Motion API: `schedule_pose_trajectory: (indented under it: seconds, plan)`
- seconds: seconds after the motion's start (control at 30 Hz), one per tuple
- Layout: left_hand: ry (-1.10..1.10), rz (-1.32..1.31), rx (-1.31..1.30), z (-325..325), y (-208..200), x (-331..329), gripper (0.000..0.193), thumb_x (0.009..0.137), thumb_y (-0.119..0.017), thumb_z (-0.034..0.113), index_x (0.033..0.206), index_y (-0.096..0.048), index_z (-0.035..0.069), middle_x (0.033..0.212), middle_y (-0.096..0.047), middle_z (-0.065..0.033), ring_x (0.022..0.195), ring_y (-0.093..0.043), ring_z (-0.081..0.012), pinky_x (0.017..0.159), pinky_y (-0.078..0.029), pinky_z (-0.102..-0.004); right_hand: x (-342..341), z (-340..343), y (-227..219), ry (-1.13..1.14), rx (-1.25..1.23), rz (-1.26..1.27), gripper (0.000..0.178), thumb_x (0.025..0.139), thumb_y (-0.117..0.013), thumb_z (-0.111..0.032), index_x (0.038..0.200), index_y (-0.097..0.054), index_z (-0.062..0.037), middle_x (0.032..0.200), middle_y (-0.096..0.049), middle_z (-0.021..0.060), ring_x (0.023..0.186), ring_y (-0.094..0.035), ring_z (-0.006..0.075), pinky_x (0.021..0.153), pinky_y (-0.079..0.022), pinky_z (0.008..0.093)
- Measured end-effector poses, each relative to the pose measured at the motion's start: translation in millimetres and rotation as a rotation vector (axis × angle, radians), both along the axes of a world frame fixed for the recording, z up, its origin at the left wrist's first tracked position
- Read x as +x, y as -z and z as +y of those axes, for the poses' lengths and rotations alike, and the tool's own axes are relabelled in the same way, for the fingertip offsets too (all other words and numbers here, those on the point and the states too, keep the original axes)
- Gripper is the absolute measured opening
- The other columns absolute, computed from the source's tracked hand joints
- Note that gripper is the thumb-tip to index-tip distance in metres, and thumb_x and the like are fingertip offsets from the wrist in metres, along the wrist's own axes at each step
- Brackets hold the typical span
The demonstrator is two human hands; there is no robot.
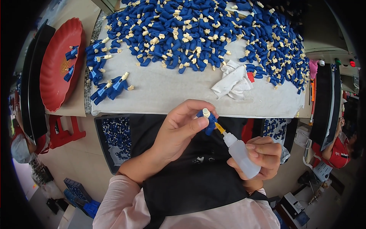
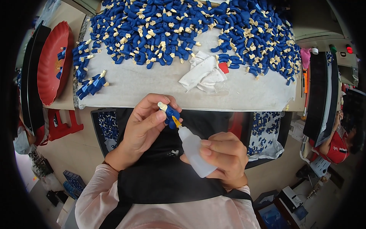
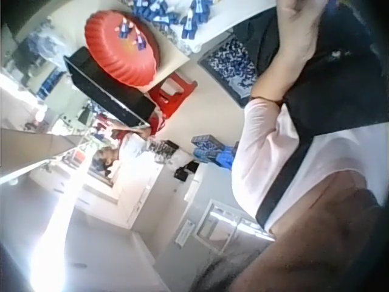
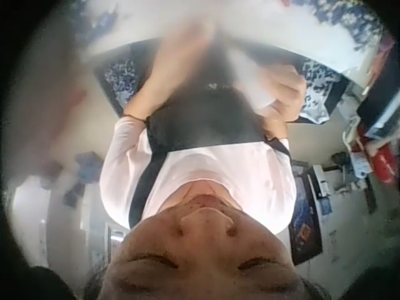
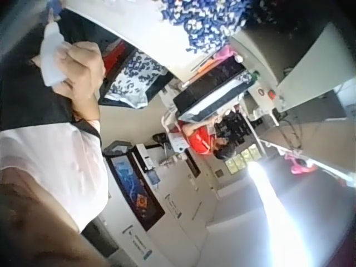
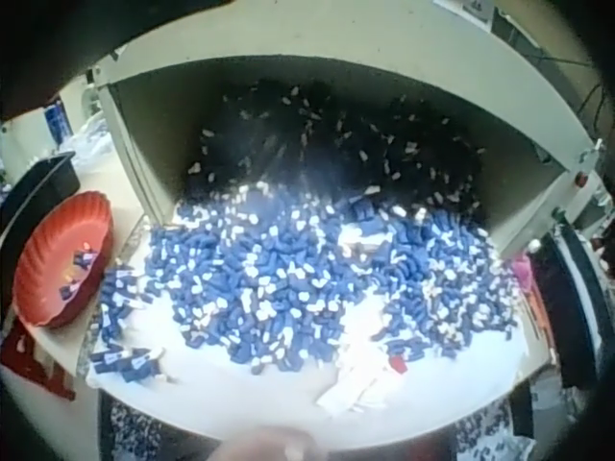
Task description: The person assembles figurines by applying glue to parts from a dispenser bottle, attaching pieces together by hand, and wiping the bottle with a cloth.
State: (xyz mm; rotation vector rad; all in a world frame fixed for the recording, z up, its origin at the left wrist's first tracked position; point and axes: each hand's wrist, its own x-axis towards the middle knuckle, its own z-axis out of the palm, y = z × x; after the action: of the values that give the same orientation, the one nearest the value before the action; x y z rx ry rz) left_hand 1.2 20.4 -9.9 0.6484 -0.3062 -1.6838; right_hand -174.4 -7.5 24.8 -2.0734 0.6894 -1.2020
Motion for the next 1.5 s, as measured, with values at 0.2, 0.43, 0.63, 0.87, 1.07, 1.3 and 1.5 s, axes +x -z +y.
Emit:
schedule_pose_trajectory:
  seconds: [0.2,0.43,0.63,0.87,1.07,1.3,1.5]
  plan:
    - [0.000,-0.023,0.001,-0.8,0.5,-1.5,0.023,0.081,-0.055,0.008,0.103,-0.050,0.003,0.095,-0.053,-0.0057,0.088,-0.048,-0.0111,0.077,-0.039,-0.0240,-0.7,-2.7,1.7,0.015,-0.006,0.017,0.049,0.052,-0.081,-0.009,0.089,-0.049,-0.0036,0.079,-0.045,0.0086,0.060,-0.048,0.0152,0.049,-0.043,0.0241]
    - [-0.027,0.097,0.078,-1.8,-2.2,3.9,0.025,0.083,-0.050,0.005,0.107,-0.047,0.004,0.096,-0.053,-0.0083,0.091,-0.053,-0.0170,0.081,-0.043,-0.0320,-8.9,-17.5,0.0,0.181,0.058,-0.270,0.041,0.061,-0.075,-0.015,0.081,-0.040,-0.0061,0.081,-0.045,0.0090,0.060,-0.049,0.0163,0.049,-0.047,0.0249]
    - [0.007,0.151,0.044,-0.6,4.6,5.3,0.026,0.084,-0.049,0.008,0.110,-0.046,0.008,0.100,-0.048,-0.0116,0.093,-0.053,-0.0233,0.082,-0.046,-0.0378,-28.4,-72.9,10.3,0.177,0.447,-0.071,0.027,0.068,-0.051,0.013,0.092,-0.044,0.0021,0.091,-0.042,0.0093,0.083,-0.056,0.0208,0.066,-0.049,0.0276]
    - [0.025,0.187,0.068,-0.3,4.9,2.6,0.026,0.084,-0.049,0.006,0.109,-0.046,0.003,0.095,-0.053,-0.0105,0.091,-0.054,-0.0212,0.082,-0.045,-0.0359,-12.6,-105.9,29.4,0.352,-0.028,0.422,0.028,0.061,-0.058,0.010,0.079,-0.041,-0.0031,0.078,-0.055,0.0093,0.070,-0.056,0.0245,0.062,-0.045,0.0315]
    - [0.042,0.197,0.072,-3.3,3.9,2.9,0.027,0.084,-0.048,0.007,0.111,-0.046,0.003,0.093,-0.054,-0.0102,0.090,-0.055,-0.0208,0.082,-0.045,-0.0348,-9.2,-104.9,23.8,0.380,0.057,0.497,0.030,0.061,-0.061,0.008,0.087,-0.049,-0.0015,0.078,-0.055,0.0090,0.069,-0.056,0.0204,0.064,-0.045,0.0288]
    - [0.073,0.203,0.061,-5.1,3.7,1.2,0.027,0.084,-0.048,0.006,0.111,-0.046,0.003,0.098,-0.054,-0.0110,0.091,-0.055,-0.0207,0.081,-0.045,-0.0318,-9.7,-67.7,15.4,0.061,0.665,-0.243,0.020,0.070,-0.058,0.006,0.089,-0.051,0.0056,0.079,-0.057,0.0129,0.072,-0.059,0.0186,0.064,-0.048,0.0263]
    - [0.139,0.102,0.029,-4.9,-6.8,-3.3,0.023,0.083,-0.051,0.010,0.105,-0.047,0.004,0.114,-0.048,-0.0181,0.089,-0.055,-0.0227,0.082,-0.043,-0.0337,8.9,-34.2,17.1,-0.064,0.906,-0.463,0.014,0.071,-0.057,0.007,0.082,-0.049,0.0045,0.073,-0.058,0.0151,0.064,-0.059,0.0175,0.058,-0.049,0.0257]
